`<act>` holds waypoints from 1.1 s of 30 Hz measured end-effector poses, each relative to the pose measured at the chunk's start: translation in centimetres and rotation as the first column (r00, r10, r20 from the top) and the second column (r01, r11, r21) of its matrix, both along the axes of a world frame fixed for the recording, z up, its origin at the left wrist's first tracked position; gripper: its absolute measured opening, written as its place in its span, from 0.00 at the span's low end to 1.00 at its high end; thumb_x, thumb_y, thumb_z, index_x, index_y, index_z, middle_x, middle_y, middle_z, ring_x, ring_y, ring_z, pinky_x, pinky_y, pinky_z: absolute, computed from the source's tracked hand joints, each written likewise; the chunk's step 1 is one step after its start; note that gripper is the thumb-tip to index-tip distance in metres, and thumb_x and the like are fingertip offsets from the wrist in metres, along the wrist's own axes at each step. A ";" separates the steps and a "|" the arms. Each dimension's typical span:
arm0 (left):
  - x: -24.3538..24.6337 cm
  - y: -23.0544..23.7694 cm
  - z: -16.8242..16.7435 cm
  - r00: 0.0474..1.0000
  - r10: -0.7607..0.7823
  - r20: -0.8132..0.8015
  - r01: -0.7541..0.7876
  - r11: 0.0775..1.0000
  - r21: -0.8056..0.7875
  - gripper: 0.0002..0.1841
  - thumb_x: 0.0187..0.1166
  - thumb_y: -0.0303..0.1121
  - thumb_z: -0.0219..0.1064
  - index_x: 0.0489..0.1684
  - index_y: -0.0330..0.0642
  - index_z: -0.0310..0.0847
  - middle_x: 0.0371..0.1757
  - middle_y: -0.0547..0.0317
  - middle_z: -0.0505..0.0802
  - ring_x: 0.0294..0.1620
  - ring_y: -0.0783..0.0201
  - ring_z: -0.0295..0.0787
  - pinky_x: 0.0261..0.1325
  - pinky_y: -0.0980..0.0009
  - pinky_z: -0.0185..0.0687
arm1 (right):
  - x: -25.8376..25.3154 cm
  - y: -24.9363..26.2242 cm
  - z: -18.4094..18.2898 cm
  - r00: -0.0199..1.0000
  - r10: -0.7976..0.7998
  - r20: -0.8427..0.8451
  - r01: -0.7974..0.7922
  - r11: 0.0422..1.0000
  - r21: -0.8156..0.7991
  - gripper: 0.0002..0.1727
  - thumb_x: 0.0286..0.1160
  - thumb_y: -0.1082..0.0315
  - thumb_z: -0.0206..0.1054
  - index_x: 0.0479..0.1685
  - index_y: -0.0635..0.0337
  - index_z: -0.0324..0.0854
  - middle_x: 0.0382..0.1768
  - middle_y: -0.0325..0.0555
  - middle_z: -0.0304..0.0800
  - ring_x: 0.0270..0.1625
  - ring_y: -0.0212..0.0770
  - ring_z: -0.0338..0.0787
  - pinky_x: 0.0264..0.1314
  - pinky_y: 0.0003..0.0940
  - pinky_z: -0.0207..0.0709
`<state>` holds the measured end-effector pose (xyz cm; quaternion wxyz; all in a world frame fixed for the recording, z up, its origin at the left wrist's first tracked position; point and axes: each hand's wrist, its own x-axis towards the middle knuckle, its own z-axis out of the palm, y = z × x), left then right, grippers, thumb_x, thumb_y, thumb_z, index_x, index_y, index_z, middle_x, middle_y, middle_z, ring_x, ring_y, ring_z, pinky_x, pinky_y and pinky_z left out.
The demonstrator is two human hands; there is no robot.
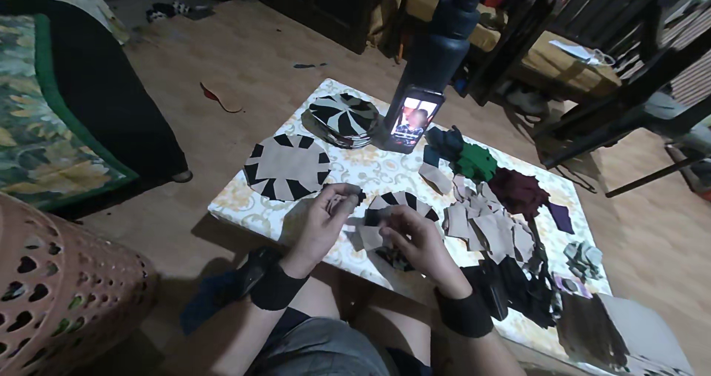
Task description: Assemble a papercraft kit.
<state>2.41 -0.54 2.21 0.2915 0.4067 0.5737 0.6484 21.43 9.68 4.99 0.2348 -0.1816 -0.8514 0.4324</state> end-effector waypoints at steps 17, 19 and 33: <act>-0.1 0.8 -1.2 0.797 -0.030 -0.603 -0.098 0.979 -0.177 0.12 0.82 0.43 0.67 0.55 0.52 0.90 0.51 0.63 0.92 0.43 0.65 0.89 0.44 0.58 0.85 | -0.7 1.4 -1.2 0.960 -0.214 0.181 0.216 0.976 0.014 0.12 0.77 0.72 0.68 0.56 0.65 0.85 0.42 0.45 0.94 0.41 0.28 0.91 0.50 0.25 0.85; 0.0 0.9 -1.3 0.809 -0.032 -0.587 -0.081 0.983 -0.165 0.11 0.82 0.40 0.67 0.54 0.48 0.90 0.52 0.60 0.91 0.44 0.65 0.89 0.45 0.60 0.86 | -0.5 1.7 -0.9 0.963 -0.199 0.183 0.219 0.971 -0.095 0.11 0.79 0.72 0.68 0.56 0.65 0.84 0.42 0.43 0.93 0.40 0.27 0.90 0.47 0.24 0.85; 0.1 1.0 -1.7 0.770 -0.035 -0.637 -0.090 0.983 -0.163 0.12 0.81 0.32 0.66 0.58 0.46 0.88 0.56 0.53 0.91 0.51 0.56 0.92 0.51 0.52 0.88 | 0.0 1.7 0.8 0.992 -0.106 0.064 0.120 0.947 -0.296 0.07 0.78 0.73 0.68 0.50 0.64 0.84 0.36 0.37 0.90 0.32 0.25 0.86 0.38 0.22 0.83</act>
